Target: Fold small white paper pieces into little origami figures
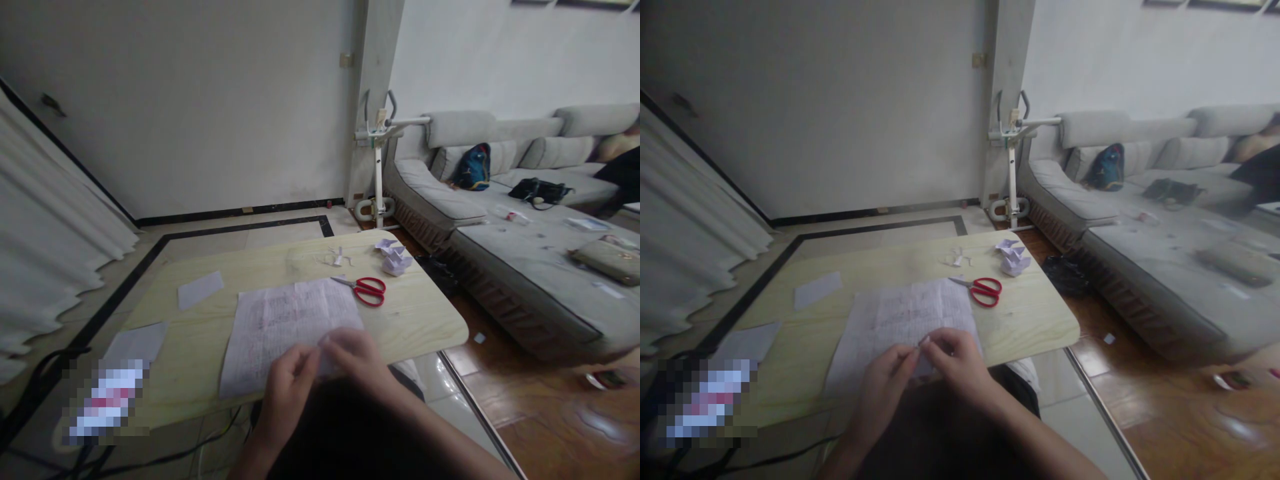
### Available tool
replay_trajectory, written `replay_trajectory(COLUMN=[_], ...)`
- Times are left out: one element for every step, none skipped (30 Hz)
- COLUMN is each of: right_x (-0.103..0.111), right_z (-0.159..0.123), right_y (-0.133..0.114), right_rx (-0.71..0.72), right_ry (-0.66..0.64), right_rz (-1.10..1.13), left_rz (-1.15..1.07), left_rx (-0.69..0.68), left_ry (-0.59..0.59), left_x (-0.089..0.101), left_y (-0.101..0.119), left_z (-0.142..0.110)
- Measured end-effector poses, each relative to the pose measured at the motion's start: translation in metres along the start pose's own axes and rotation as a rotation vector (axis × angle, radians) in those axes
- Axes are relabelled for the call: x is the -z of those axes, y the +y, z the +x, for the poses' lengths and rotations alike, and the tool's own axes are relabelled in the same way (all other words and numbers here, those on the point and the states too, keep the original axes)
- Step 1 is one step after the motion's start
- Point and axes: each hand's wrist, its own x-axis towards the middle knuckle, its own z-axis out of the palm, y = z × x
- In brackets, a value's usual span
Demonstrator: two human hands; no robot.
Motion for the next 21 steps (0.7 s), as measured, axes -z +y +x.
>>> replay_trajectory(right_x=[-0.0002,-0.0004,-0.0004,-0.0002,0.0000,0.0003,0.0006,0.0008,0.0010,0.0011,0.0010,0.0009,0.0007,0.0003,0.0000,-0.0004,-0.0007,-0.0009,-0.0011,-0.0012,-0.0012], right_z=[0.0001,0.0002,0.0001,0.0000,-0.0001,-0.0003,-0.0004,-0.0004,-0.0004,-0.0003,-0.0001,0.0001,0.0005,0.0008,0.0012,0.0016,0.0020,0.0024,0.0028,0.0031,0.0033], right_y=[-0.0002,-0.0005,-0.0008,-0.0010,-0.0011,-0.0010,-0.0007,-0.0003,0.0002,0.0008,0.0014,0.0020,0.0025,0.0031,0.0035,0.0039,0.0043,0.0046,0.0049,0.0051,0.0054], right_rx=[-0.004,-0.008,-0.012,-0.014,-0.015,-0.015,-0.017,-0.021,-0.029,-0.039,-0.049,-0.054,-0.054,-0.052,-0.049,-0.046,-0.044,-0.047,-0.050,-0.051,-0.049], right_ry=[-0.001,-0.002,-0.003,-0.004,-0.003,-0.004,-0.004,-0.002,0.001,0.004,0.005,0.007,0.012,0.015,0.017,0.019,0.019,0.017,0.011,0.007,0.006], right_rz=[0.015,0.031,0.046,0.058,0.067,0.072,0.077,0.082,0.090,0.097,0.103,0.106,0.107,0.108,0.112,0.117,0.123,0.129,0.133,0.132,0.128], left_rz=[-0.002,-0.001,0.000,-0.001,0.000,0.002,0.009,0.016,0.023,0.029,0.032,0.030,0.027,0.021,0.017,0.014,0.014,0.015,0.016,0.016,0.016], left_rx=[-0.002,-0.002,-0.003,-0.005,-0.006,-0.005,-0.005,-0.010,-0.018,-0.027,-0.035,-0.040,-0.041,-0.036,-0.028,-0.021,-0.017,-0.014,-0.012,-0.012,-0.011], left_ry=[0.003,0.004,0.001,-0.003,-0.009,-0.017,-0.024,-0.027,-0.028,-0.030,-0.033,-0.036,-0.040,-0.045,-0.045,-0.042,-0.038,-0.035,-0.029,-0.022,-0.015], left_x=[-0.0002,-0.0003,-0.0003,-0.0003,-0.0002,-0.0001,-0.0001,-0.0001,-0.0001,-0.0002,-0.0003,-0.0004,-0.0006,-0.0007,-0.0008,-0.0010,-0.0012,-0.0014,-0.0017,-0.0021,-0.0024], left_y=[0.0001,0.0002,0.0004,0.0006,0.0007,0.0007,0.0007,0.0006,0.0005,0.0005,0.0005,0.0006,0.0008,0.0011,0.0014,0.0015,0.0016,0.0015,0.0013,0.0011,0.0009], left_z=[0.0001,0.0002,0.0002,0.0000,-0.0002,-0.0005,-0.0007,-0.0009,-0.0010,-0.0011,-0.0011,-0.0011,-0.0010,-0.0010,-0.0010,-0.0011,-0.0011,-0.0011,-0.0010,-0.0009,-0.0008])
